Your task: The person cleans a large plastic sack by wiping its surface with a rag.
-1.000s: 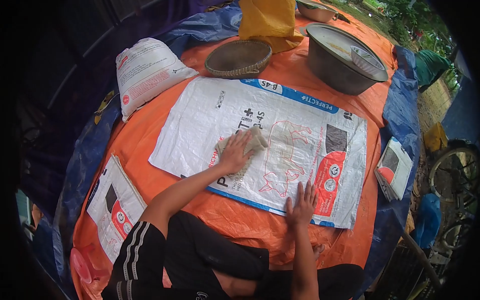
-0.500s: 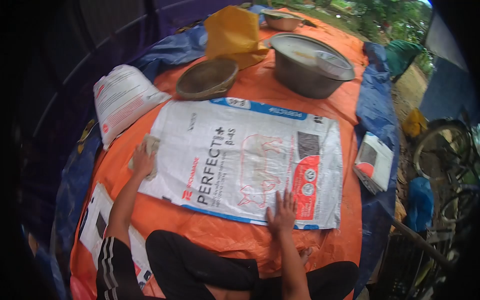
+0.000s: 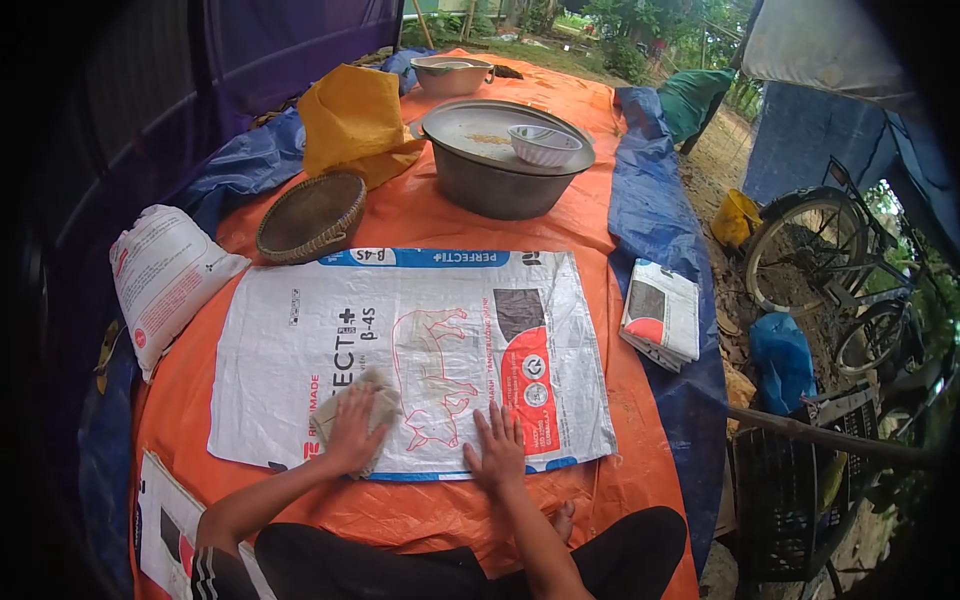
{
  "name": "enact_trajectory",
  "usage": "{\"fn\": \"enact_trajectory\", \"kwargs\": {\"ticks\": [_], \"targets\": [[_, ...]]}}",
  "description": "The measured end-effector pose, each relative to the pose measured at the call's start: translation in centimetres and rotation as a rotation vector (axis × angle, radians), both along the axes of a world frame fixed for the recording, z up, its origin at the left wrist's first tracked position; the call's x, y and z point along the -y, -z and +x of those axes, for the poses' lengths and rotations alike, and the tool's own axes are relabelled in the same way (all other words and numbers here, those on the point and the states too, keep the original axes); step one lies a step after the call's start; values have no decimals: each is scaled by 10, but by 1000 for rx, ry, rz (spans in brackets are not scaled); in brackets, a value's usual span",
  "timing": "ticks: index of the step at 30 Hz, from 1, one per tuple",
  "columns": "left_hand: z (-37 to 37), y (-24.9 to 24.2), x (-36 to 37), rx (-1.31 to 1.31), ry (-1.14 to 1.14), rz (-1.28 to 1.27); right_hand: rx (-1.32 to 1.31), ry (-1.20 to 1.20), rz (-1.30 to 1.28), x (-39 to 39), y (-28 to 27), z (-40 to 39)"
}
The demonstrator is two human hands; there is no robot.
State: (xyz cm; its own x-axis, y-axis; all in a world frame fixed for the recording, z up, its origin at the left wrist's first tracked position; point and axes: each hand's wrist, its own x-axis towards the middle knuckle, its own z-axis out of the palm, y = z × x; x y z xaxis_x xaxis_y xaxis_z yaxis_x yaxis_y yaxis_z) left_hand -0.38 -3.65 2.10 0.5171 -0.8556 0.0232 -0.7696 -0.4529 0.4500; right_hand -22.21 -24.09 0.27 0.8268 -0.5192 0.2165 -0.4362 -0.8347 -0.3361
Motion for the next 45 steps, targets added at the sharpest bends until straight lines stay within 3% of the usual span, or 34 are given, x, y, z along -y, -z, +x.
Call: {"fn": "enact_trajectory", "kwargs": {"ticks": [5,8,13,20,30,45], "targets": [[-29,20,78,133,189,-74,-5,-5,1,-1,0,1],[-17,23,112,212,168,-104,-13,-4,-6,0,0,2],[34,25,130,145,-87,-92,-23,-10,-15,-2,-2,2],[124,28,68,227,-385,-35,-63,-12,-27,-3,0,2],[236,22,-117,382,-770,206,-62,-17,-37,-2,2,4],[247,3,-132,302,-828,328,-50,-42,-58,-3,4,4]]}}
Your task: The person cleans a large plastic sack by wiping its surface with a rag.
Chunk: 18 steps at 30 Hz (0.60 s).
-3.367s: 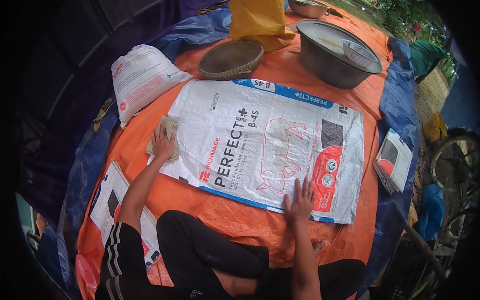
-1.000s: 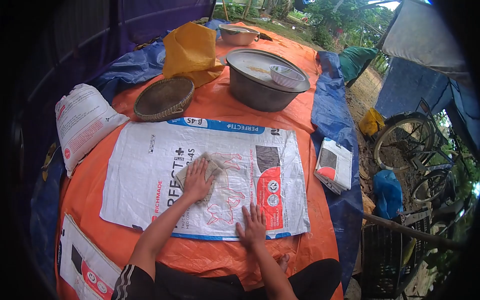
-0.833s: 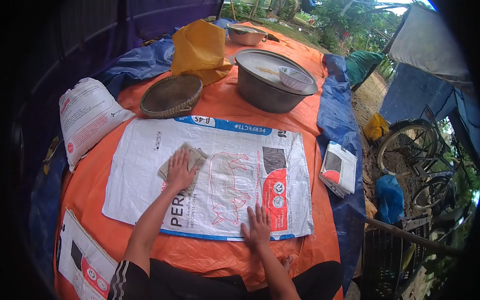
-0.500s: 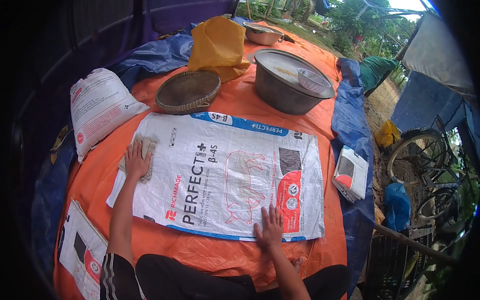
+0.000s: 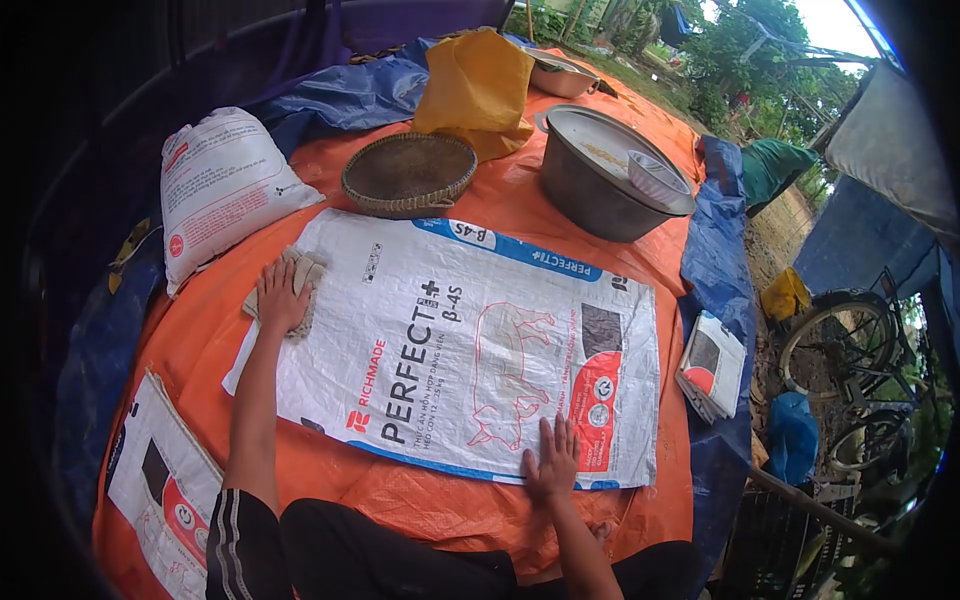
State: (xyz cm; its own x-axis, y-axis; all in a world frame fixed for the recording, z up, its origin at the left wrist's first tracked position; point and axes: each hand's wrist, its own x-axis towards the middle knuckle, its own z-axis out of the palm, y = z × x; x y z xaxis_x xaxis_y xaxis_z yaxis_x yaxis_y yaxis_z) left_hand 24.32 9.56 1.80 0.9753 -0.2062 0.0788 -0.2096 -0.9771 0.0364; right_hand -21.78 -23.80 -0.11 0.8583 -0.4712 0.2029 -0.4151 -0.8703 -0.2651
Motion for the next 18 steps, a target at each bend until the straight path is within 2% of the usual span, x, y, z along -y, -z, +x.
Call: {"fn": "enact_trajectory", "kwargs": {"ticks": [10,12,16,18], "targets": [[-14,3,-8,30,19,15,-41,-13,1,-5,4,-17],[-21,7,-14,87,82,-44,-83,-5,55,-12,2,-31],[-40,13,-23,123,68,-52,-80,-64,77,-13,-1,-59],[-49,21,-28,257,121,-84,-119,-74,42,-5,-2,-64]]}}
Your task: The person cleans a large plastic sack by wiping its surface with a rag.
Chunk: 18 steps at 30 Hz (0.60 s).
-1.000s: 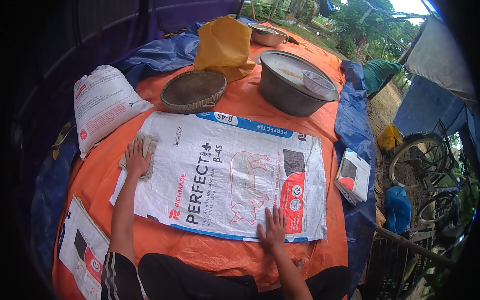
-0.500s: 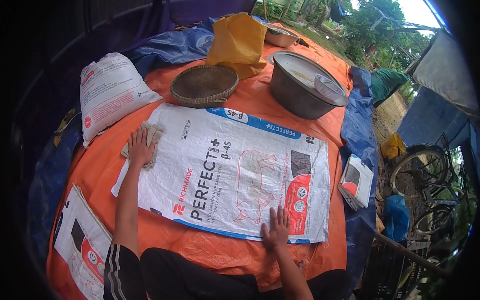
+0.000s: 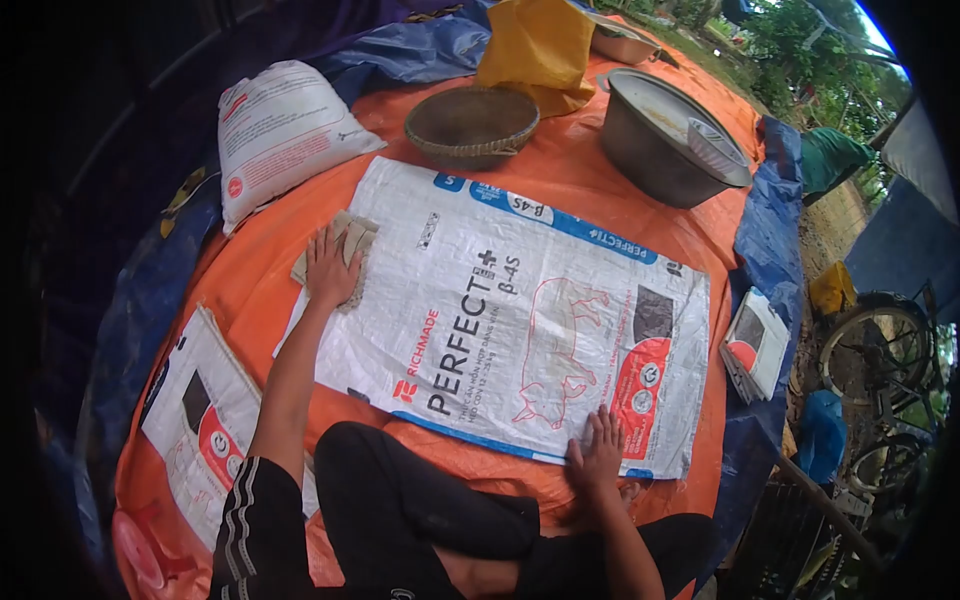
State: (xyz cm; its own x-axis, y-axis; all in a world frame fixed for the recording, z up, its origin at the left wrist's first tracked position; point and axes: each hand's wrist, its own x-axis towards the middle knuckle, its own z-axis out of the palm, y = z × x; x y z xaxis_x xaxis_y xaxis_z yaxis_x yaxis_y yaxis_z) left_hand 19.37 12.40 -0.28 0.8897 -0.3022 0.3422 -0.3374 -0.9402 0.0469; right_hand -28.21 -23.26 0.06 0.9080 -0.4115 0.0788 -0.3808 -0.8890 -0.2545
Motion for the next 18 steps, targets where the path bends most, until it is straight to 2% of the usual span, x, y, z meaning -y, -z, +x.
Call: {"fn": "enact_trajectory", "kwargs": {"ticks": [2,4,5,7,8,9,11,12,13,15,16,18], "targets": [[-9,6,-8,8,-6,45,-38,-8,3,7,-10,22],[-19,4,-12,-31,-11,60,-517,340,216,9,-46,57],[-25,-1,-10,-15,-14,66,-502,334,224,10,-43,64],[-45,-6,-1,-157,-42,73,-270,346,106,9,-35,74],[-56,-4,6,-126,73,-43,-317,376,219,9,-38,87],[-74,-8,17,-207,175,-91,-312,376,232,2,-33,92],[-115,-13,51,-377,337,-105,-226,515,43,-11,-10,101],[-135,-11,71,-455,404,-133,19,424,-87,-12,14,91],[-155,-10,93,-503,501,-164,17,427,-80,-9,18,92],[-184,-6,137,-422,700,-4,140,396,-4,-4,26,94],[-197,-5,159,-409,790,-37,127,407,-2,-5,27,87],[-211,0,204,-395,826,-71,160,392,-60,-7,22,94]]}}
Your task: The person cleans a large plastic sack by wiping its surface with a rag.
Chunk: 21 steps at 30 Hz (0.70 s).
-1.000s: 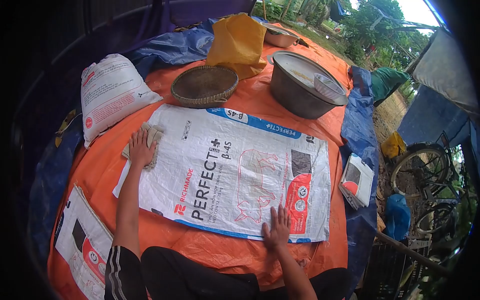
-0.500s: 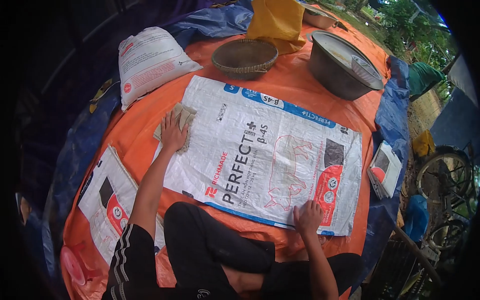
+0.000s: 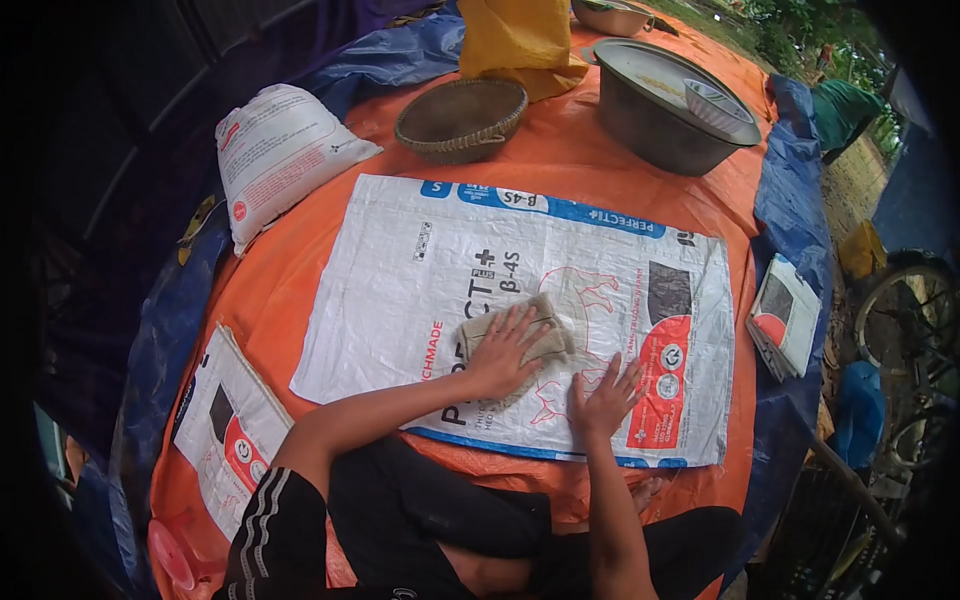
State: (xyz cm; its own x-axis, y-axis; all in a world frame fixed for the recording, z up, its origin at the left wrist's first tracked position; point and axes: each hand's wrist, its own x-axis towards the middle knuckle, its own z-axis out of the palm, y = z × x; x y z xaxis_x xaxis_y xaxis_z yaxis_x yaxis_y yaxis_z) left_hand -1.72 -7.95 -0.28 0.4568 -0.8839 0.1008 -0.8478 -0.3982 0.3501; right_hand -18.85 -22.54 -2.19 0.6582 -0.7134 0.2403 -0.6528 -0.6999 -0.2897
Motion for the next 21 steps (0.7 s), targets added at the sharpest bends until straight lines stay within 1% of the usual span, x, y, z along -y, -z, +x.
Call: {"fn": "enact_trajectory", "kwargs": {"ticks": [2,4,5,7,8,9,11,13,15,17,18,19,20,21], "targets": [[-12,5,37,-10,13,-37,-9,14,12,-2,-6,1],[-4,9,68,60,7,-121,-13,20,13,-2,-5,3],[0,9,79,56,8,-123,-17,21,11,-1,-4,3],[13,8,92,53,-133,-164,-17,22,11,-1,-1,4],[22,5,93,10,-185,-147,-23,17,15,-2,0,3],[29,5,91,7,-192,-141,-14,14,-3,-1,0,3],[45,5,80,35,-349,-157,-3,3,-13,-1,-2,3],[64,4,59,30,-392,-136,-27,28,14,-3,-5,3],[86,9,33,125,-483,-134,-21,21,3,-5,-4,5],[113,13,-4,149,-560,28,9,6,-21,-2,-3,2],[124,10,-27,122,-621,-141,-15,35,34,-5,-7,4],[152,37,-49,153,-626,-252,-33,62,52,-5,-6,5],[168,40,-73,259,-652,-154,-1,55,57,-3,-3,3],[144,43,20,199,-517,-230,18,55,79,-1,-1,2]]}}
